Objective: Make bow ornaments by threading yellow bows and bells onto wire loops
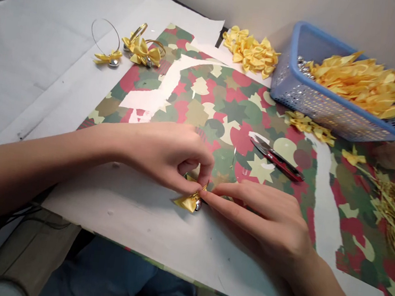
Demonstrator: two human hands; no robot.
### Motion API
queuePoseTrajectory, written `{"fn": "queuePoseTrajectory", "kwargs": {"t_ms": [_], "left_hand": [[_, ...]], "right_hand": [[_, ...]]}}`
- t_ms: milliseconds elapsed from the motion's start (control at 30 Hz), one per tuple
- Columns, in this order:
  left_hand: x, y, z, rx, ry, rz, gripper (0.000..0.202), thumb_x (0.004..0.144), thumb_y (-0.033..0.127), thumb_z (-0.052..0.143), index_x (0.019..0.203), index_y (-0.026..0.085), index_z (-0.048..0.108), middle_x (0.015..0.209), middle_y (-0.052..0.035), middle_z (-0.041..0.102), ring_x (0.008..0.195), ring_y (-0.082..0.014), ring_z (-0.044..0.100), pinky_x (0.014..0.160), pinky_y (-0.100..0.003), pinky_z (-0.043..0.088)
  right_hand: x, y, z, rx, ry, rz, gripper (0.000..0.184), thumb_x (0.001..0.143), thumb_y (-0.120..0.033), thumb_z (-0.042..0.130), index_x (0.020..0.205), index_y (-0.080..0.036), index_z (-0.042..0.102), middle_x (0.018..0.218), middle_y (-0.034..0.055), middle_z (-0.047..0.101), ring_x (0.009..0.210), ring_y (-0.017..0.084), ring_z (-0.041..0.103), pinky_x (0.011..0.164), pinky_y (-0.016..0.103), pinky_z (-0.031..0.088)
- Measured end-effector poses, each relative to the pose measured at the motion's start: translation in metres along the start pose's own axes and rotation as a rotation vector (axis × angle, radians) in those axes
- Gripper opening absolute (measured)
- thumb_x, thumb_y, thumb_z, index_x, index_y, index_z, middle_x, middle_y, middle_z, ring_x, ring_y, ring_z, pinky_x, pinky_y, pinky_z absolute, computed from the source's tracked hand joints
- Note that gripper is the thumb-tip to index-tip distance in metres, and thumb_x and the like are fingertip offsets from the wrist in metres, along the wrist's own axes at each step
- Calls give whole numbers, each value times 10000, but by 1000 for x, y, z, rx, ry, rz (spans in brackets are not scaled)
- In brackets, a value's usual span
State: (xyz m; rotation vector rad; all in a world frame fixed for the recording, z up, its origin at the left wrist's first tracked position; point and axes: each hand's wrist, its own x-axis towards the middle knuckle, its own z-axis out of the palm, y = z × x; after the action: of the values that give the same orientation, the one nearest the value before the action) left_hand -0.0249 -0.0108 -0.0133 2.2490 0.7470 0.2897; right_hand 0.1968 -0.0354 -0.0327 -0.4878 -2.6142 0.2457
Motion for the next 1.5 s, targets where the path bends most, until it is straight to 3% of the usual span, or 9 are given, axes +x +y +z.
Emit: {"fn": "queuePoseTrajectory", "kwargs": {"t_ms": [367,700,867,1067,1233,1500], "left_hand": [[0,3,-4,0,-43,-76,108,713,106,641,764,180,702,408,88,450,361,-60,380,415,-194,291],[-3,3,-12,1,-11,-104,127,737,135,618,778,211,711,396,91,423,359,-60,355,395,-196,269],[-3,4,-11,-20,-8,-108,158,743,123,602,796,213,721,390,86,423,356,-63,353,392,-202,268],[-3,4,-14,-11,21,-92,165,738,112,600,821,200,713,399,95,407,366,-61,331,408,-204,273],[-2,3,-15,38,-11,-123,146,704,107,636,801,190,705,401,95,439,360,-58,351,403,-201,269],[-2,2,-13,45,-46,-124,110,723,156,649,774,228,713,397,92,439,362,-63,332,438,-221,262]], "right_hand": [[0,-2,1,17,24,2,206,838,-34,596,1001,-148,648,768,46,694,577,116,557,505,254,407],[2,-3,2,65,66,46,156,810,-100,652,942,-183,658,774,66,709,610,164,647,505,280,493],[4,-6,3,121,111,179,197,827,-92,617,974,-219,650,834,57,699,645,150,642,550,272,525],[8,-13,7,266,151,443,122,807,-104,632,900,-183,642,774,8,573,477,64,431,416,214,392],[11,-16,11,296,187,478,122,783,-84,636,857,-181,636,732,-9,519,492,71,416,411,215,355],[12,-20,14,272,170,450,127,797,-109,634,895,-189,651,762,9,567,530,89,464,421,224,377]]}}
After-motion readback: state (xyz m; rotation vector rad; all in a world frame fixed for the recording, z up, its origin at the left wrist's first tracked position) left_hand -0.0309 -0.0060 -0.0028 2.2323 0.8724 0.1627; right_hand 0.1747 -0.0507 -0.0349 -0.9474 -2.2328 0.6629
